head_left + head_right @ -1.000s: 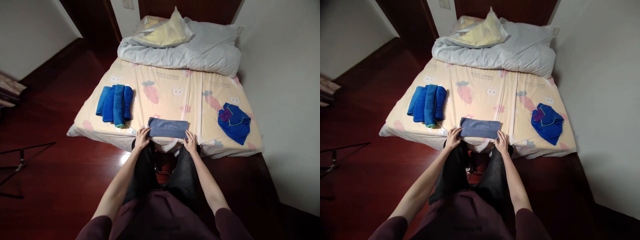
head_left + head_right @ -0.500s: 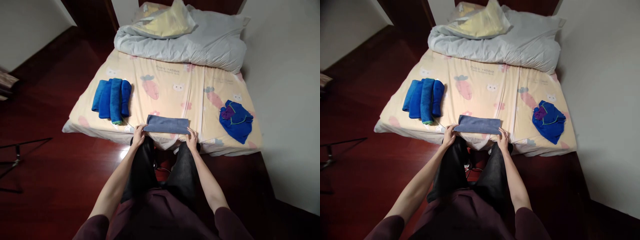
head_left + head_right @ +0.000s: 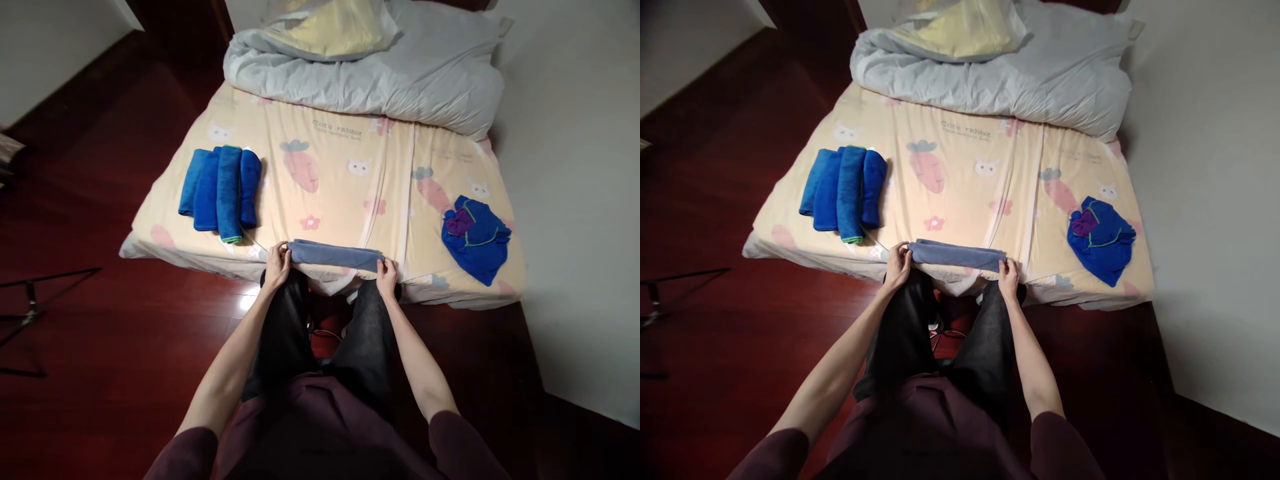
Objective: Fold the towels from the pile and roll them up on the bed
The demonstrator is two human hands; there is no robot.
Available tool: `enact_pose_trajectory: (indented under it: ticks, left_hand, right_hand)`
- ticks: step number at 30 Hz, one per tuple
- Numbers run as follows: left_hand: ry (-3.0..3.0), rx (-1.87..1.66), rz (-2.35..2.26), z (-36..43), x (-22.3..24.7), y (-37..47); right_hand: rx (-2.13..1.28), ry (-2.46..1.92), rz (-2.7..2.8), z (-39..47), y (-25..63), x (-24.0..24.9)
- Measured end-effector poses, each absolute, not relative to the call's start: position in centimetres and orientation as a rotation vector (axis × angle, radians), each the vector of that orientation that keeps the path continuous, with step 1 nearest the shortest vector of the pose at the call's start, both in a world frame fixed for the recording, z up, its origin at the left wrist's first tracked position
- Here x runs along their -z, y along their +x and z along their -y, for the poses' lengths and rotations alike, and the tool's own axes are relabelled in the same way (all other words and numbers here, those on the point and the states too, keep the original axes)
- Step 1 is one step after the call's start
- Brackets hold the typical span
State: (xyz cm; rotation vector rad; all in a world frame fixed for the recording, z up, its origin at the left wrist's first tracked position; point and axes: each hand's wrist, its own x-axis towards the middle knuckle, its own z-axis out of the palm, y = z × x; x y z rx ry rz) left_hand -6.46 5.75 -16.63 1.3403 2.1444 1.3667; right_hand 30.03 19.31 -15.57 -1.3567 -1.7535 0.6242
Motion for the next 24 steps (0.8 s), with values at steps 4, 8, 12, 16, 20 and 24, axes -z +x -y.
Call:
enact_pose_trajectory:
  ticks: [4,8,12,16,20,24]
  left_hand:
    - [1.374,-1.359,-2.18,-5.8,16.0,-6.3]
    - [1.363,-1.298,-2.185,-6.0,15.2,-6.2]
    - [1.293,-1.252,-2.158,-6.2,15.0,-6.3]
    - [1.248,-1.243,-2.187,-6.5,15.2,-6.5]
    - [1.247,-1.193,-2.231,-7.0,15.5,-6.8]
    - [1.271,-1.06,-2.281,-7.9,15.5,-7.2]
  right_hand:
    - [-0.653,-1.397,1.739,-19.4,30.0,15.8]
    - [-0.654,-1.427,1.74,-19.7,29.8,15.9]
    - [-0.675,-1.452,1.737,-19.9,29.6,15.8]
    - [-0.676,-1.485,1.734,-19.8,29.4,15.7]
    - [-0.712,-1.493,1.69,-19.8,29.1,15.8]
    - [-0.717,-1.552,1.737,-20.6,28.9,15.6]
